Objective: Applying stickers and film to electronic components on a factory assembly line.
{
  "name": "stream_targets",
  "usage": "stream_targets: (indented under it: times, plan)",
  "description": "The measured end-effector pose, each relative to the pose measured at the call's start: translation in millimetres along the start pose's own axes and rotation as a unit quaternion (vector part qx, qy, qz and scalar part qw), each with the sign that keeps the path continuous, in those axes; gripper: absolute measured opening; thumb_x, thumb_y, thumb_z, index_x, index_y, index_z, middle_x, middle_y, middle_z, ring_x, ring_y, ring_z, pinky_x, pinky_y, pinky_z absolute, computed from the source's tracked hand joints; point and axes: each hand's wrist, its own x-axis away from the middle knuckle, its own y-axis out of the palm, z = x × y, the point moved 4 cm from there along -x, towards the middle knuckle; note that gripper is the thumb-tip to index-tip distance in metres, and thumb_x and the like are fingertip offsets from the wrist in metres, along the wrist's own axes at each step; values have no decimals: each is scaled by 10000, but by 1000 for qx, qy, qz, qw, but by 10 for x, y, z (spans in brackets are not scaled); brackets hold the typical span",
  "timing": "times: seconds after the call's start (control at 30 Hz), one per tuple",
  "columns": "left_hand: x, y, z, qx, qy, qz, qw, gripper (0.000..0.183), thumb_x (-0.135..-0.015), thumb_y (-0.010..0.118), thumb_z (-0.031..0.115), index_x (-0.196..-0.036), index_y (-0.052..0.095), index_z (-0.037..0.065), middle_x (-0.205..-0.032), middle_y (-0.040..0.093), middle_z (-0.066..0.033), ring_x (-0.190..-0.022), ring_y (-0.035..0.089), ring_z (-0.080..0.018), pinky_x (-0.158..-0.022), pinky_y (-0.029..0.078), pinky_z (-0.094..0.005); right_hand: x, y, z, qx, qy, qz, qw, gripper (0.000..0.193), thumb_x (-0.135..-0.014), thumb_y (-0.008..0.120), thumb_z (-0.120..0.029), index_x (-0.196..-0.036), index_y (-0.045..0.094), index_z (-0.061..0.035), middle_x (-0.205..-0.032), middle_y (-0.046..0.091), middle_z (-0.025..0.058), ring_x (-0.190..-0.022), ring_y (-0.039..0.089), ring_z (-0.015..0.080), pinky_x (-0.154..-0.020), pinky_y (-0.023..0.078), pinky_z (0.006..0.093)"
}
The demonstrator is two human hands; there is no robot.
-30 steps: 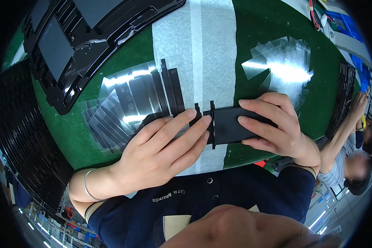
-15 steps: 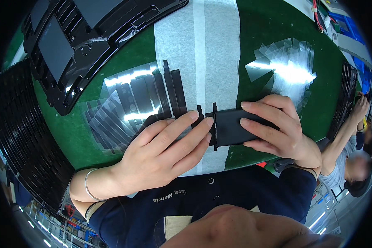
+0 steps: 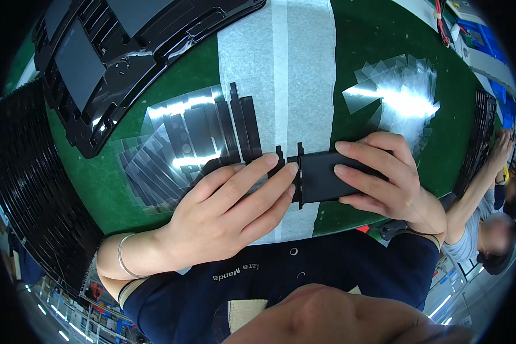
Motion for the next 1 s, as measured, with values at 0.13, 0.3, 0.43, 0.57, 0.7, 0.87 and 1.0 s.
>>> stream_targets:
  times: [0.13, 0.3, 0.43, 0.57, 0.7, 0.87, 1.0]
  plan:
    - [-1, -4, -4, -3, 2, -2, 1000, 284, -693, 664, 144, -969, 640, 83, -1180, 560, -80, -1086, 510, -251, -804, 412, -327, 2, 2, 4, -1, 0, 0, 1000, 410, -568, 702, -173, -936, 660, 0, -1113, 589, 141, -887, 519, 265, -739, 473, 328]
    - [6, 5, -2, -10, 4, 1, 1000, 280, -698, 658, 152, -969, 640, 84, -1181, 560, -82, -1089, 508, -254, -806, 415, -329, 5, -1, 8, -3, 6, -6, 1000, 413, -571, 704, -174, -943, 659, 0, -1116, 588, 143, -898, 517, 268, -751, 472, 337]
    - [-16, -18, 7, 2, -3, -3, 1000, 288, -695, 660, 159, -973, 639, 86, -1182, 560, -80, -1089, 508, -255, -806, 419, -329, 12, 3, 7, -7, 10, -5, 1000, 417, -572, 705, -174, -948, 659, 0, -1117, 587, 145, -905, 515, 269, -760, 471, 342]
    - [-8, -8, -2, -2, 2, -2, 1000, 291, -694, 661, 160, -975, 638, 90, -1183, 559, -78, -1090, 507, -254, -800, 423, -327, 16, 12, 10, -7, 11, -4, 1000, 418, -570, 706, -174, -947, 659, 1, -1116, 587, 145, -906, 515, 270, -761, 472, 343]
    - [2, 8, 2, -10, 4, 3, 1000, 284, -696, 657, 161, -972, 639, 96, -1185, 558, -75, -1093, 505, -252, -801, 422, -325, 8, 4, 9, -7, 8, -6, 1000, 420, -564, 706, -172, -943, 659, 2, -1115, 587, 146, -906, 514, 270, -759, 472, 339]
    - [1, -1, 2, -11, 1, -8, 1000, 282, -698, 649, 165, -973, 639, 102, -1189, 556, -70, -1098, 504, -249, -809, 417, -325, 9, 5, 12, -7, 8, -6, 1000, 427, -554, 707, -171, -941, 658, 3, -1116, 586, 147, -905, 513, 269, -758, 471, 337]
    - [-5, -2, 2, -8, -2, -7, 1000, 283, -699, 645, 158, -978, 638, 104, -1193, 554, -67, -1101, 502, -248, -814, 415, -326, 1, -6, 8, -6, 11, -12, 1000, 436, -548, 708, -171, -944, 657, 3, -1115, 586, 146, -906, 512, 269, -759, 471, 340]
